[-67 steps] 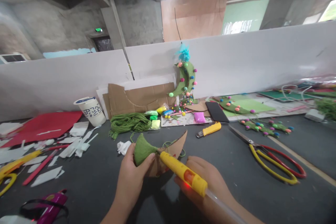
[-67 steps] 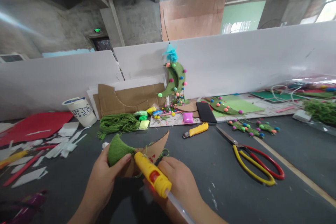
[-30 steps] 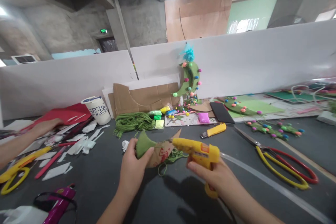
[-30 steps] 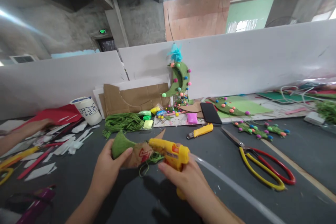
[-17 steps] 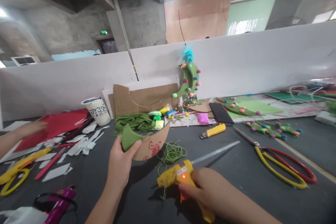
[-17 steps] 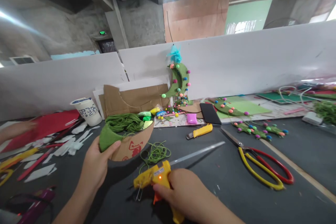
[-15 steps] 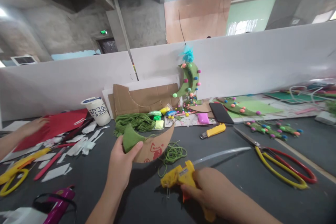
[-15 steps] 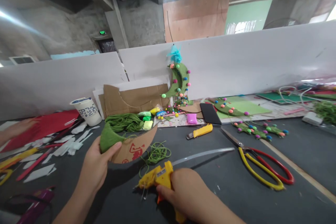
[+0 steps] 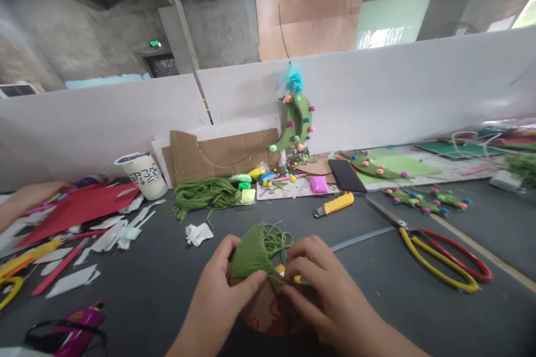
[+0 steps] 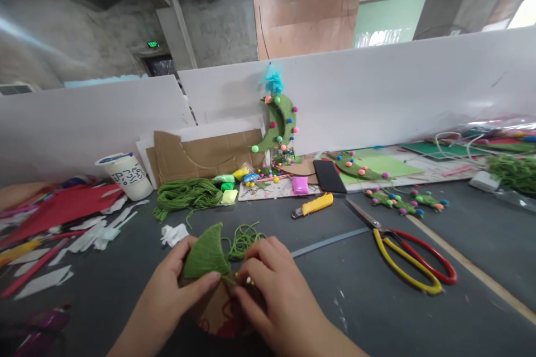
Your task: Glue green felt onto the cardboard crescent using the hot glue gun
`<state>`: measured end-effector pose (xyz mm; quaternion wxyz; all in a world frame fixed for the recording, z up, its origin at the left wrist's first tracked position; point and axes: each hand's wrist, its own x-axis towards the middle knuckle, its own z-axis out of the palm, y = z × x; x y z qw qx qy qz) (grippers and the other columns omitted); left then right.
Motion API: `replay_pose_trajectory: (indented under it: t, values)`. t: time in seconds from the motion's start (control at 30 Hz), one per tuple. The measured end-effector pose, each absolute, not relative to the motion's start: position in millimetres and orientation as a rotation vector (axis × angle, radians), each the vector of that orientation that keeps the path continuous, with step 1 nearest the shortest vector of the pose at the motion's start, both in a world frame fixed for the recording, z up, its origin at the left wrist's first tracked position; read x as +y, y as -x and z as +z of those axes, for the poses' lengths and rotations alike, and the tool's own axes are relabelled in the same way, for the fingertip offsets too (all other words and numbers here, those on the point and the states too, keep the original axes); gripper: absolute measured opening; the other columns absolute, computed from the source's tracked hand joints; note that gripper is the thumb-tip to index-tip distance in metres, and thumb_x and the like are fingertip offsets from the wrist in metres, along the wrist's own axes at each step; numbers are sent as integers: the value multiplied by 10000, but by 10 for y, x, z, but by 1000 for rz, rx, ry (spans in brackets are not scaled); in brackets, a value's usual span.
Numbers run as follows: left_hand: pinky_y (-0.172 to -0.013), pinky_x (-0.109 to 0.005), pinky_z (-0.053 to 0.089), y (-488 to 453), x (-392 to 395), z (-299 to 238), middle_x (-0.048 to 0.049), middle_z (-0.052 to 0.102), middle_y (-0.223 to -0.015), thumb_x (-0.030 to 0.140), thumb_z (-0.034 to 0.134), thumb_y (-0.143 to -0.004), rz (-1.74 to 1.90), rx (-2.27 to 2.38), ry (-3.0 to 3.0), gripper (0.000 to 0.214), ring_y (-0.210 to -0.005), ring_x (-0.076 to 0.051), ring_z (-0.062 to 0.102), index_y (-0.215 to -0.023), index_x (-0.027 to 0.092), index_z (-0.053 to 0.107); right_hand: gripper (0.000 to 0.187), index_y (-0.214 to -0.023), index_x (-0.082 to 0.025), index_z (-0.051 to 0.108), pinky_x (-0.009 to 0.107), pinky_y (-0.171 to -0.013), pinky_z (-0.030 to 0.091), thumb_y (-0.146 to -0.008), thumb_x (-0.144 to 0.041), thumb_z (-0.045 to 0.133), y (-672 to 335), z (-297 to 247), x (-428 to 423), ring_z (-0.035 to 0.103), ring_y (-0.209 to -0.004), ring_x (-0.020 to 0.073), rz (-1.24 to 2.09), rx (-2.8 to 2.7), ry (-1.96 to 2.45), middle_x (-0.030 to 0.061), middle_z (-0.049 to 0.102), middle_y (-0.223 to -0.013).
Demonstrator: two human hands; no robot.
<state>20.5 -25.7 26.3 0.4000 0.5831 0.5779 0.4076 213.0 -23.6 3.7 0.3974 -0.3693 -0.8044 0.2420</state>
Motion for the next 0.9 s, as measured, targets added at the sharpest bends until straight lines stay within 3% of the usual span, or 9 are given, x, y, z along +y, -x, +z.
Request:
replay_pose_trajectory:
  t: [0.17, 0.33, 0.5, 0.57, 0.7, 0.9]
  values:
    - [-556, -225, 411, -248, -257, 252, 66, 526, -622, 253, 683, -661, 1011, 1432, -1435, 180, -602, -161, 495, -742, 223, 526, 117, -708, -204, 529, 267, -654, 429, -738, -93, 514, -2125, 55, -211, 533, -702, 163, 1036, -1804, 1045, -16, 557, -712]
    - [-554, -222, 399, -253, -262, 240, 58, 524, -629, 239, 684, -654, 991, 1437, -1457, 178, -613, -159, 482, -729, 218, 524, 251, -752, -207, 555, 220, -608, 405, -619, -26, 442, -2120, 83, -208, 501, -658, 135, 1282, -1648, 1010, -50, 511, -665]
    - [-545, -220, 394, -275, -288, 238, 58, 518, -620, 246, 674, -666, 961, 1448, -1454, 169, -607, -159, 476, -725, 220, 518, 85, -724, -209, 593, 199, -478, 290, -729, -132, 556, -2107, 55, -211, 409, -508, 112, 1092, -1780, 1175, -86, 400, -533]
    - [-549, -220, 394, -284, -291, 243, 59, 524, -618, 243, 676, -662, 949, 1451, -1452, 171, -609, -160, 479, -724, 222, 519, 114, -754, -210, 638, 205, -486, 303, -760, -133, 554, -2111, 48, -202, 461, -514, 119, 1018, -1864, 1201, -71, 487, -539]
    - [-558, -219, 405, -277, -282, 232, 60, 546, -628, 226, 688, -646, 938, 1421, -1430, 181, -618, -162, 495, -726, 223, 525, 158, -802, -206, 688, 250, -639, 402, -776, -101, 574, -2140, 56, -178, 614, -704, 174, 860, -1974, 1195, 1, 693, -742]
    - [-574, -221, 411, -239, -269, 195, 56, 568, -661, 226, 689, -662, 934, 1308, -1360, 198, -637, -157, 509, -766, 222, 520, 126, -788, -190, 666, 253, -652, 400, -819, -111, 573, -2164, 39, -177, 627, -741, 184, 804, -2071, 1223, 13, 697, -767]
